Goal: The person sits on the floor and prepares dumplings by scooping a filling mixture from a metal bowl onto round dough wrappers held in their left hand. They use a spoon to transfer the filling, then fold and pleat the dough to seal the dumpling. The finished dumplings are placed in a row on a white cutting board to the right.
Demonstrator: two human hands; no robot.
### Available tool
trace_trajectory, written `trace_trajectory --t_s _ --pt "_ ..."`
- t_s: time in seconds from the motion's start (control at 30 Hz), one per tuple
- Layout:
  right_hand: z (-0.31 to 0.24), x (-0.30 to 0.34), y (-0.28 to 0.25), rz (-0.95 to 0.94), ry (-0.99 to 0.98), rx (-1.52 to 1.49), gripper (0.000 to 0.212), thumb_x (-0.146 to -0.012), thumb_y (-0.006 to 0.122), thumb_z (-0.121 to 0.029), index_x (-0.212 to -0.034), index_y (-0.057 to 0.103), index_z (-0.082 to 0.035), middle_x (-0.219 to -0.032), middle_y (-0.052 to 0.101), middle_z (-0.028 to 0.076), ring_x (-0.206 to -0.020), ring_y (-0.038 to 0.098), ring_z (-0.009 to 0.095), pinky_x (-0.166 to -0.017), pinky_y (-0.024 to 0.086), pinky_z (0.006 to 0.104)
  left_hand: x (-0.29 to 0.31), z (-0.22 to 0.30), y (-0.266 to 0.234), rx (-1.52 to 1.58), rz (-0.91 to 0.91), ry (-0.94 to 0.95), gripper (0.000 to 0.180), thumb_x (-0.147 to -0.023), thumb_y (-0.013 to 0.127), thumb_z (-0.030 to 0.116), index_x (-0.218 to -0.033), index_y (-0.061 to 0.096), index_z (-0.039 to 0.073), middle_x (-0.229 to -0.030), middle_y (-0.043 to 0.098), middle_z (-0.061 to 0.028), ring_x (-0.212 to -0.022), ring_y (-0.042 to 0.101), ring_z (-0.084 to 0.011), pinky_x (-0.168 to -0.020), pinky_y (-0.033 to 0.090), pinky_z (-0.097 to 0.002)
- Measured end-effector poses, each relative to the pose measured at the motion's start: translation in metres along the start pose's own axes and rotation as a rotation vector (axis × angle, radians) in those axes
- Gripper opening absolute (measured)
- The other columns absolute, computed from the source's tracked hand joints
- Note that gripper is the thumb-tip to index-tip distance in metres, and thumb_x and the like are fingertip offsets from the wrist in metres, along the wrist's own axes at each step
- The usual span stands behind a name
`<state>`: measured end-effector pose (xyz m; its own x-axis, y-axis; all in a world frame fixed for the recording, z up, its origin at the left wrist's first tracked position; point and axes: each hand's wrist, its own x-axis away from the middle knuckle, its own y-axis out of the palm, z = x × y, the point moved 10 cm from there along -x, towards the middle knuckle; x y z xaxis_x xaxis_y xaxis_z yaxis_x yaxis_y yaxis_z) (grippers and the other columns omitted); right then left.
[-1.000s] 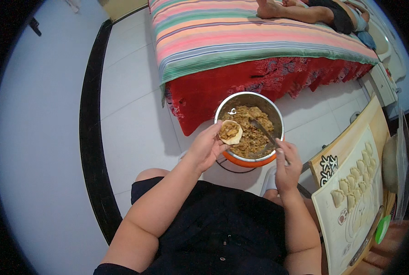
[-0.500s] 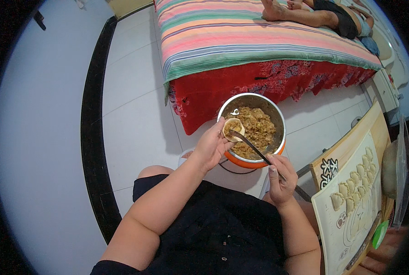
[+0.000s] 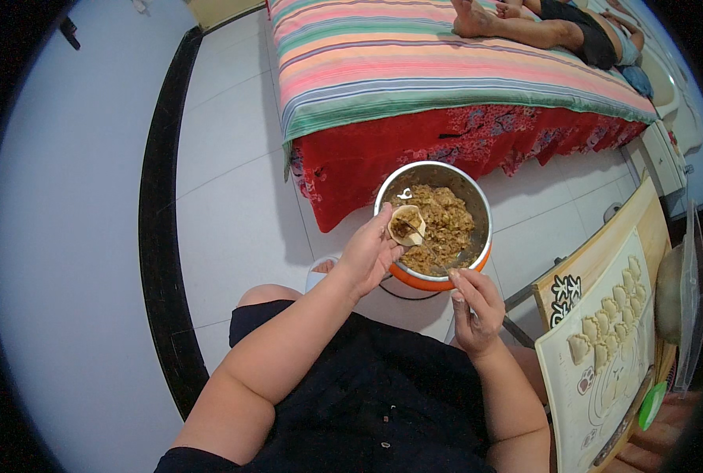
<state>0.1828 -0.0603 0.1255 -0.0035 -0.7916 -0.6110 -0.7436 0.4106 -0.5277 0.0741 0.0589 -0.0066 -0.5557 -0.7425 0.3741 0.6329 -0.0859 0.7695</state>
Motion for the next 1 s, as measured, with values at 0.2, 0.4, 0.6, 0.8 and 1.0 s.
trace_trajectory --t_s 0.2,0.4,0.6,0.8,1.0 --pt "0.005 0.0 0.005 -0.031 0.03 -0.033 0.022 -0.081 0.065 -0.007 -0.102 0.064 0.0 -0.095 0.064 0.016 -0.084 0.063 0.029 -0.072 0.051 0.0339 0.002 0.001 0.008 -0.02 -0.005 -0.005 0.042 -0.099 0.037 0.034 -0.125 0.042 0.002 -0.122 0.051 -0.0111 -0.11 0.052 -0.0196 -0.095 0.044 -0.0322" --pt "0.015 0.003 0.003 -0.029 0.093 -0.056 0.02 -0.083 0.064 -0.011 -0.101 0.065 -0.002 -0.095 0.064 0.015 -0.085 0.063 0.028 -0.074 0.051 0.0334 0.001 0.004 0.013 0.002 -0.044 0.024 0.043 -0.1 0.035 0.034 -0.126 0.041 0.001 -0.123 0.051 -0.0106 -0.113 0.05 -0.0202 -0.097 0.04 -0.0344" --pt "0.024 0.001 -0.007 -0.022 0.149 -0.071 0.017 -0.087 0.06 -0.015 -0.096 0.066 -0.002 -0.095 0.064 0.015 -0.085 0.063 0.028 -0.073 0.051 0.0332 0.0 0.002 0.015 0.027 -0.017 0.017 0.043 -0.099 0.035 0.035 -0.127 0.041 0.003 -0.126 0.05 -0.0101 -0.115 0.049 -0.0201 -0.099 0.038 -0.0367" --pt "0.033 0.003 -0.023 0.082 0.218 -0.179 0.016 -0.086 0.062 -0.015 -0.094 0.067 -0.003 -0.096 0.065 0.014 -0.086 0.063 0.027 -0.074 0.05 0.0323 -0.003 0.0 0.017 0.005 -0.023 0.043 0.043 -0.099 0.036 0.036 -0.128 0.041 0.005 -0.126 0.05 -0.0094 -0.116 0.049 -0.0205 -0.1 0.036 -0.0389" --pt "0.021 -0.006 -0.006 -0.007 0.109 -0.155 0.018 -0.079 0.067 -0.007 -0.097 0.067 -0.005 -0.098 0.065 0.013 -0.089 0.064 0.026 -0.077 0.051 0.0307 -0.002 -0.005 0.019 -0.031 0.015 0.032 0.044 -0.099 0.034 0.038 -0.127 0.042 0.005 -0.125 0.05 -0.0079 -0.116 0.048 -0.0187 -0.1 0.036 -0.0374"
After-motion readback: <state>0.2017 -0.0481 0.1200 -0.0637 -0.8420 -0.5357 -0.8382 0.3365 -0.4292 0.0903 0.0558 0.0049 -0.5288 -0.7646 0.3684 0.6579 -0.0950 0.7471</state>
